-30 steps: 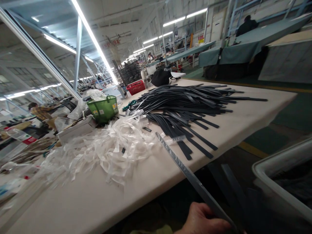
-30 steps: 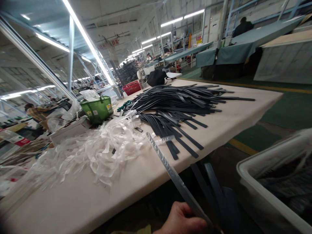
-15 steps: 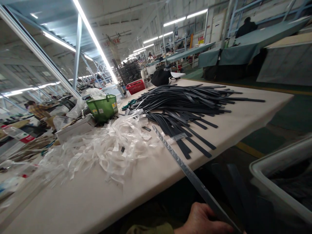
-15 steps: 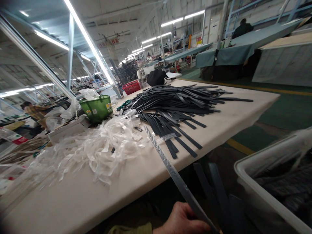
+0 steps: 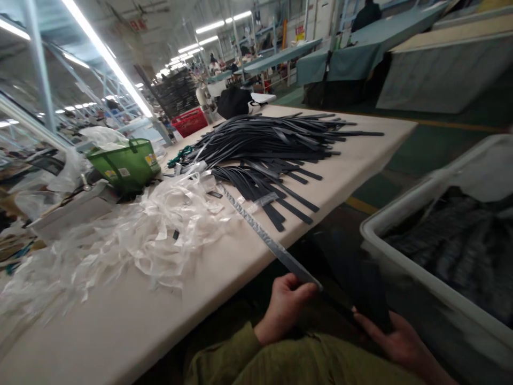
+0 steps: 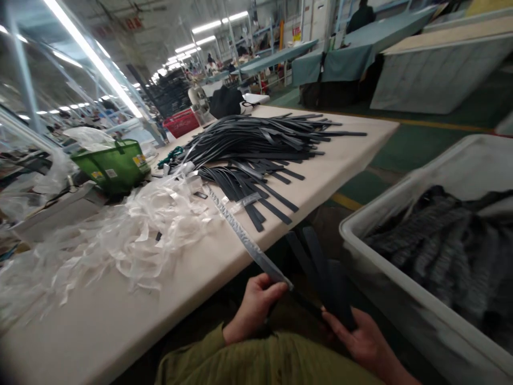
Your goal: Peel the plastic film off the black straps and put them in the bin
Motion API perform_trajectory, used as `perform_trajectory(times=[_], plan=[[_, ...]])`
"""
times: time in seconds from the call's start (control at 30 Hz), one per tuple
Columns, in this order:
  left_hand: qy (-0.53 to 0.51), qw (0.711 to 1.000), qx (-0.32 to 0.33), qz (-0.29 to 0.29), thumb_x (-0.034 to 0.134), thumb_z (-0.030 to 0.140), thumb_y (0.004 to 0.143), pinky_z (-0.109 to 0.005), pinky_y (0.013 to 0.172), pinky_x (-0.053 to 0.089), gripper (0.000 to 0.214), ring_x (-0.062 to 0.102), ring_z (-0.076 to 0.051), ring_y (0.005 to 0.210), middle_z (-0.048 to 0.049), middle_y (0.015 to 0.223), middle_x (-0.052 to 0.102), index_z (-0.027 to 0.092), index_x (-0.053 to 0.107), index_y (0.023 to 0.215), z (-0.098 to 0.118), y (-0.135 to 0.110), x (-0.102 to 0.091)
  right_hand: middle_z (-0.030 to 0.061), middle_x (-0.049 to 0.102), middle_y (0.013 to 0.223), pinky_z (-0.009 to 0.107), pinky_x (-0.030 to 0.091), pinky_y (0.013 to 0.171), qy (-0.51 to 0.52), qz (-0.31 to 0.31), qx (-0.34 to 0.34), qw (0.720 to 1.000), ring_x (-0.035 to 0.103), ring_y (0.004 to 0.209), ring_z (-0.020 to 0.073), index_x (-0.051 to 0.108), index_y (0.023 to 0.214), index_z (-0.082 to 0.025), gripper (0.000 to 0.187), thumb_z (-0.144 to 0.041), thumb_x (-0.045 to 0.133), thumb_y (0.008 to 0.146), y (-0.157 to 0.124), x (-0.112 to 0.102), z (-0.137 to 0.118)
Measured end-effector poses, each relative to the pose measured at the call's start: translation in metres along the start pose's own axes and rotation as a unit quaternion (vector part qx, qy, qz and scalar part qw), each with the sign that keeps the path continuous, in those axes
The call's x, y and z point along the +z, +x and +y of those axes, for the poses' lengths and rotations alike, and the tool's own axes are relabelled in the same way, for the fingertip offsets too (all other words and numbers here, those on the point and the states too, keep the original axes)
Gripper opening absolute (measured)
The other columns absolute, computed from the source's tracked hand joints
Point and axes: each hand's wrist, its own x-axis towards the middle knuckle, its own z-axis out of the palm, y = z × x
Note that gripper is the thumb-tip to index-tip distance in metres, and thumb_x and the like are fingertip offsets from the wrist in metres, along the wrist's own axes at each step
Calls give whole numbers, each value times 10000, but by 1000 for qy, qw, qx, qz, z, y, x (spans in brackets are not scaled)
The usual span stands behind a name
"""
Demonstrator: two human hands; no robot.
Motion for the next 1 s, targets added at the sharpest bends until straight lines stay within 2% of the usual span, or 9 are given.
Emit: perform_trajectory(times=[0.17, 0.33, 0.43, 0.53, 0.6, 0.7, 0.83, 0.93, 1.0], plan=[[2, 997, -37, -66, 881, 442, 554, -276, 674, 480, 408, 611, -154, 634, -60, 711, 726, 108, 761, 754, 3, -6, 10, 66, 750, 765, 301, 583, 600, -10, -53, -86, 995, 698, 678, 244, 759, 827, -172, 370, -528, 660, 834, 10, 16, -52], [-48, 992, -97, -67, 849, 367, 631, -201, 565, 435, 321, 562, -87, 532, -23, 625, 668, 104, 725, 767, 16, -10, 9, 15, 673, 626, 244, 527, 546, 58, 10, -97, 994, 596, 520, 141, 719, 852, -173, 318, -484, 657, 870, 19, 1, -72], [-101, 983, -131, -86, 813, 323, 677, -173, 512, 412, 274, 549, -67, 499, -20, 639, 654, 106, 698, 797, 15, -9, 9, 74, 745, 954, 234, 514, 458, 72, -16, -113, 991, 548, 432, 89, 717, 950, -199, 236, -413, 697, 853, 13, -8, -69], [-117, 976, -144, -114, 787, 283, 705, -164, 519, 425, 258, 547, -59, 502, -27, 658, 655, 88, 703, 851, 9, -10, 12, 100, 692, 1208, 301, 606, 666, 25, -99, -200, 974, 712, 714, 190, 752, 990, -240, 193, -361, 698, 850, 7, -7, -72], [-119, 973, -148, -131, 784, 271, 712, -160, 528, 433, 263, 552, -57, 506, -30, 662, 659, 77, 705, 871, 8, -12, 13, 86, 712, 1172, 329, 585, 838, 15, -123, -263, 957, 710, 955, 252, 774, 979, -265, 174, -359, 693, 856, 7, -2, -75], [-129, 975, -136, -117, 801, 242, 700, -164, 569, 466, 303, 617, -85, 578, -50, 730, 702, 86, 692, 936, 16, -8, 10, 76, 755, 1028, 306, 595, 806, 38, -132, -285, 949, 724, 917, 252, 786, 946, -272, 161, -359, 671, 873, 14, 5, -78], [-173, 984, -26, -19, 761, 277, 756, -251, 674, 545, 391, 713, -187, 778, -122, 941, 755, 127, 628, 1092, 58, 20, -14, 73, 782, 852, 326, 640, 695, 21, -94, -239, 966, 749, 777, 290, 803, 843, -256, 132, -353, 725, 798, 22, 7, -70], [-199, 973, 84, 84, 637, 266, 867, -260, 658, 551, 167, 720, -193, 772, -142, 916, 756, 117, 638, 941, 110, 51, -43, 62, 787, 820, 332, 652, 682, 12, -80, -215, 973, 755, 739, 299, 810, 806, -285, 120, -362, 721, 777, 20, 6, -63], [-213, 959, 134, 128, 548, 259, 926, -235, 672, 542, 176, 712, -159, 747, -130, 892, 752, 116, 634, 870, 146, 68, -63, 57, 784, 779, 327, 653, 645, -15, -84, -199, 976, 755, 701, 299, 810, 779, -310, 111, -378, 724, 761, 17, 6, -61]])
